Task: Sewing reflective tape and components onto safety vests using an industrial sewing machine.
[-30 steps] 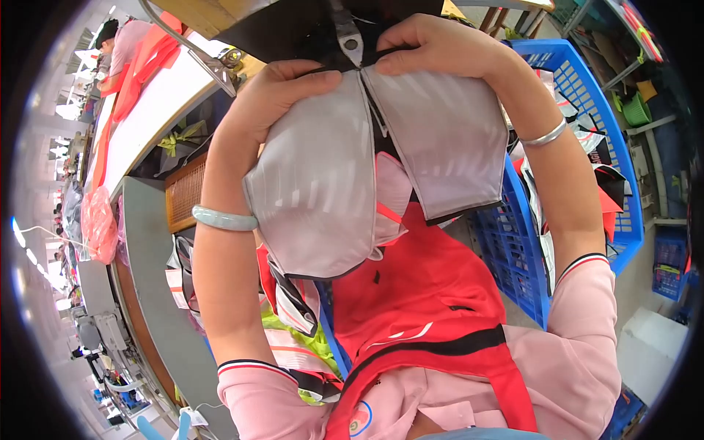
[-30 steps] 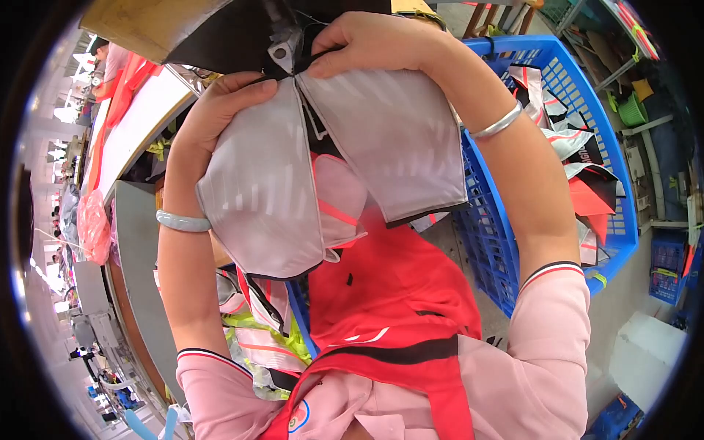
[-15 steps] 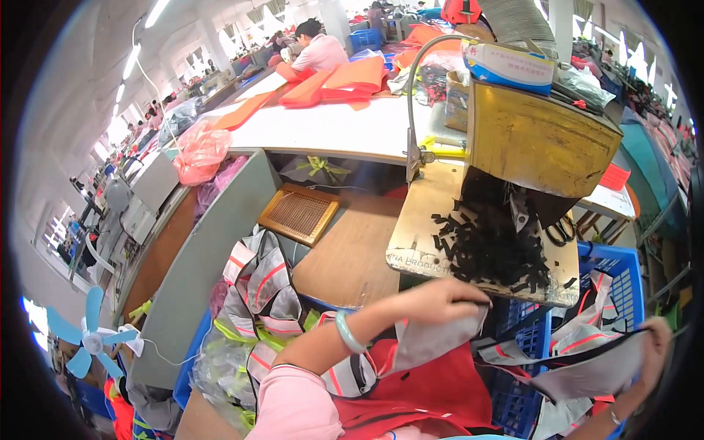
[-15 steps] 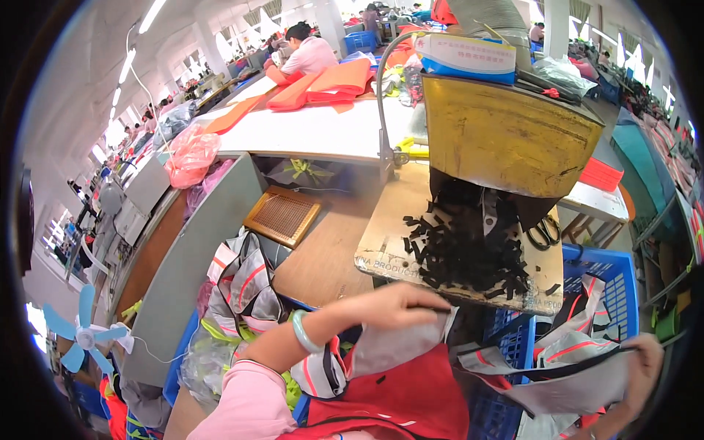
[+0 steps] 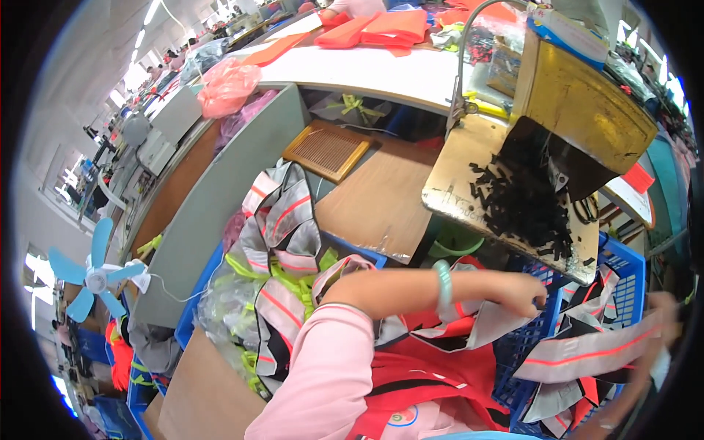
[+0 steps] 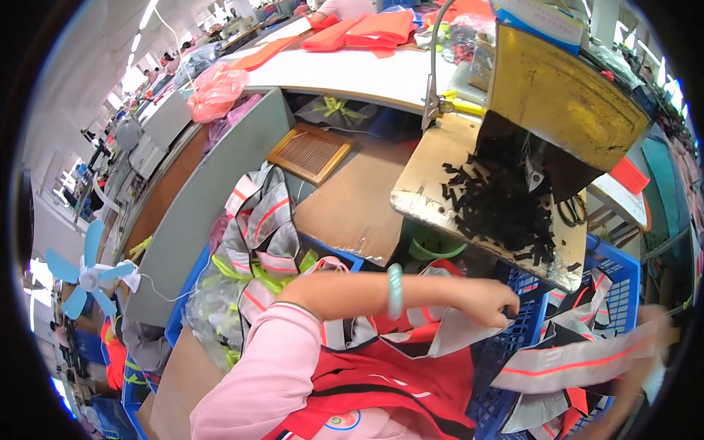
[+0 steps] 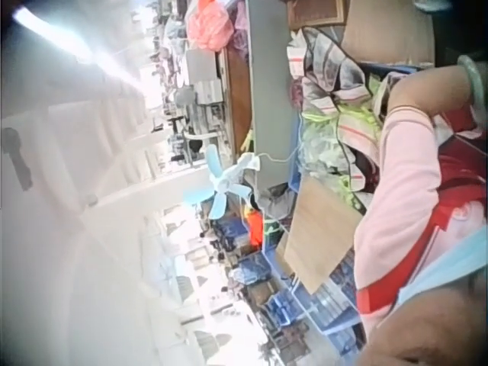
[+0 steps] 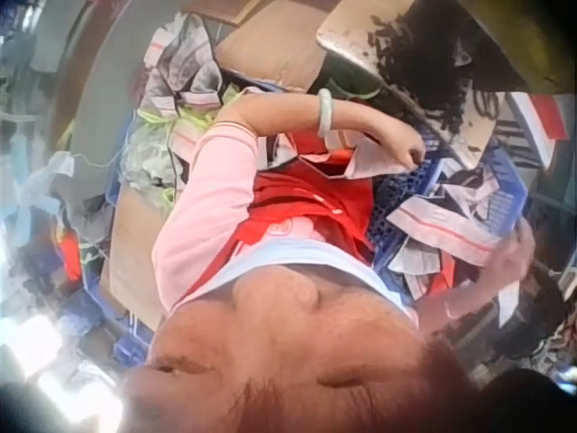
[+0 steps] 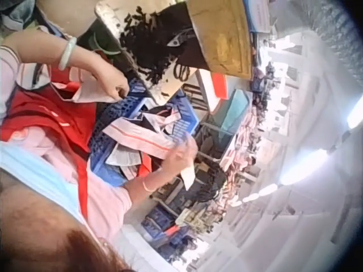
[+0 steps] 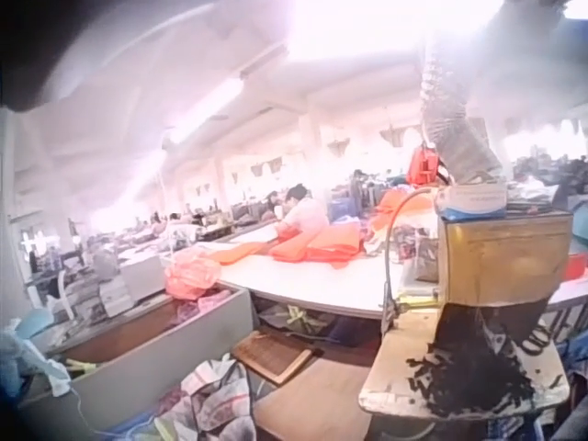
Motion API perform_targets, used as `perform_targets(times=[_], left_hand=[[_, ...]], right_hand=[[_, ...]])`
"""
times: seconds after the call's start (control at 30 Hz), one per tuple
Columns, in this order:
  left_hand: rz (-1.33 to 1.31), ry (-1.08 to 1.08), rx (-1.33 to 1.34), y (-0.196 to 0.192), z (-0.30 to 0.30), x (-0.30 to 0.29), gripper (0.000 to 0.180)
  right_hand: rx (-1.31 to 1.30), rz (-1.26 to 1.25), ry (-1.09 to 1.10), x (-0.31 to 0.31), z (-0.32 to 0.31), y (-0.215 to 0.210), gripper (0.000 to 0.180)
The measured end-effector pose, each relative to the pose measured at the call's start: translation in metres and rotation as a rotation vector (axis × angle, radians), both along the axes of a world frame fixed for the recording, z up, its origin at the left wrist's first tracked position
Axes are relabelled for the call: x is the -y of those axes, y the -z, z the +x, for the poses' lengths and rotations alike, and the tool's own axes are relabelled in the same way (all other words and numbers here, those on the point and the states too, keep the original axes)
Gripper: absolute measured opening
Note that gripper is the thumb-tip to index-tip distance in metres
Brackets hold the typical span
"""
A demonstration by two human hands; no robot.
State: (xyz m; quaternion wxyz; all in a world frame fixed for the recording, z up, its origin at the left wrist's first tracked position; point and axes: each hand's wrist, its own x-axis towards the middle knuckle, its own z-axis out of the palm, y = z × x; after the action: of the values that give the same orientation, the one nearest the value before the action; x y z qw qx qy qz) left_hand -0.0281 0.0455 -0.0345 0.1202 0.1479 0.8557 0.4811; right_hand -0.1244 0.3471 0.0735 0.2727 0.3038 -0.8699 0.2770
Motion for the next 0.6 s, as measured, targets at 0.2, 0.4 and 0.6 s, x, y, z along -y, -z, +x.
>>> perform_targets(times=[0.2,0.4,0.6], left_hand=[[-0.172,0.434,0.267,0.012,-0.063,-0.047,0.046],[-0.011,0.189,-0.128,-0.005,0.009,-0.026,0.048],[0.053,-0.047,-0.597,0.037,0.08,-0.004,0.031]], right_hand=[[0.346,0.409,-0.439,0.139,0.151,0.08,0.055],[0.446,0.394,-0.296,0.113,0.14,0.109,0.035],[0.605,0.035,-0.437,0.096,0.131,0.074,0.021]])
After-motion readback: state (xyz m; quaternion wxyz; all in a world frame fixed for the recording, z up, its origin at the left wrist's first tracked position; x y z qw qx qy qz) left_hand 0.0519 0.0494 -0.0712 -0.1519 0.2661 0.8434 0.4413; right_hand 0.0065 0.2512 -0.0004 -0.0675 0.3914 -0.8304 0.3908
